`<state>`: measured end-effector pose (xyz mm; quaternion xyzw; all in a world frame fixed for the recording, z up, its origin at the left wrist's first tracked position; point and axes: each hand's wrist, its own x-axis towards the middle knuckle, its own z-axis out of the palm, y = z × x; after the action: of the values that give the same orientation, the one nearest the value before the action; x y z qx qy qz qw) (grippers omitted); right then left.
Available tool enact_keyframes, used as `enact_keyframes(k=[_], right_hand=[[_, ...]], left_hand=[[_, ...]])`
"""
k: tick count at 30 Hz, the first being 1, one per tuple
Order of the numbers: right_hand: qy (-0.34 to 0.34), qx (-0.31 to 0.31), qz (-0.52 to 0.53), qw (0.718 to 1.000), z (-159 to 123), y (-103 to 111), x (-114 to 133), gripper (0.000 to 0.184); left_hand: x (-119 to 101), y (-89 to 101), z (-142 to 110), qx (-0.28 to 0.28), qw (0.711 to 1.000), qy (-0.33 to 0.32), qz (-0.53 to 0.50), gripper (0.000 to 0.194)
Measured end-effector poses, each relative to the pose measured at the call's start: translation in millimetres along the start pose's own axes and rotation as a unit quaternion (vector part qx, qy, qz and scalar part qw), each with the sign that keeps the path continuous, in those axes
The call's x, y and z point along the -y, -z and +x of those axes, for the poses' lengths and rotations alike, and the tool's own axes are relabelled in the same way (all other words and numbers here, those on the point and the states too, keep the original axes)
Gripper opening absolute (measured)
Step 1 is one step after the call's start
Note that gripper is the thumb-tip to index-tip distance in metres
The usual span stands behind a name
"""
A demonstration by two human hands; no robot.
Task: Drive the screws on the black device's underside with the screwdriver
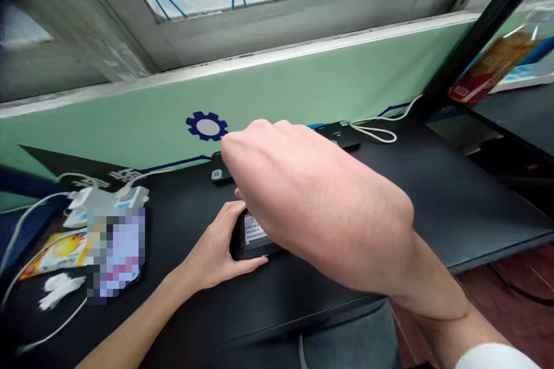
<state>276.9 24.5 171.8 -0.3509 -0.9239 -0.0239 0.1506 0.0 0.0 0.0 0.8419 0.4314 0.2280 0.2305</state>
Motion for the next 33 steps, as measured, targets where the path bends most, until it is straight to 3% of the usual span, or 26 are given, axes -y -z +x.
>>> enact_keyframes(k=[4, 8, 15, 22, 26, 33], right_hand=[[0.014, -0.008, 0.047, 0.999, 1.9, 3.9, 1.8, 0.035], [0.011, 0.037, 0.061, 0.997, 6.9, 7.7, 3.6, 0.040], [0.010, -0.024, 0.031, 0.999, 1.5, 0.9, 1.5, 0.019], [0.015, 0.012, 0.057, 0.998, 18.0, -6.9, -15.4, 0.023], [0.004, 0.020, 0.037, 0.999, 20.9, -8.2, -14.0, 0.005], [-0.013, -0.017, -0.038, 0.999, 9.0, -4.0, -0.6, 0.013]], left_hand=[[7.3, -3.1, -1.2, -0.015, 1.000, -0.012, 0.000, 0.113], [7.1, -2.7, 0.1, -0.018, 1.000, -0.017, -0.002, 0.110], [4.9, -0.5, 0.8, -0.010, 1.000, -0.015, 0.004, 0.111], [6.8, -2.7, -1.8, -0.016, 1.000, -0.015, 0.004, 0.116], [6.0, -3.1, -1.0, -0.016, 1.000, -0.016, 0.001, 0.112], [5.7, -3.0, -1.2, -0.012, 1.000, -0.020, 0.003, 0.111]])
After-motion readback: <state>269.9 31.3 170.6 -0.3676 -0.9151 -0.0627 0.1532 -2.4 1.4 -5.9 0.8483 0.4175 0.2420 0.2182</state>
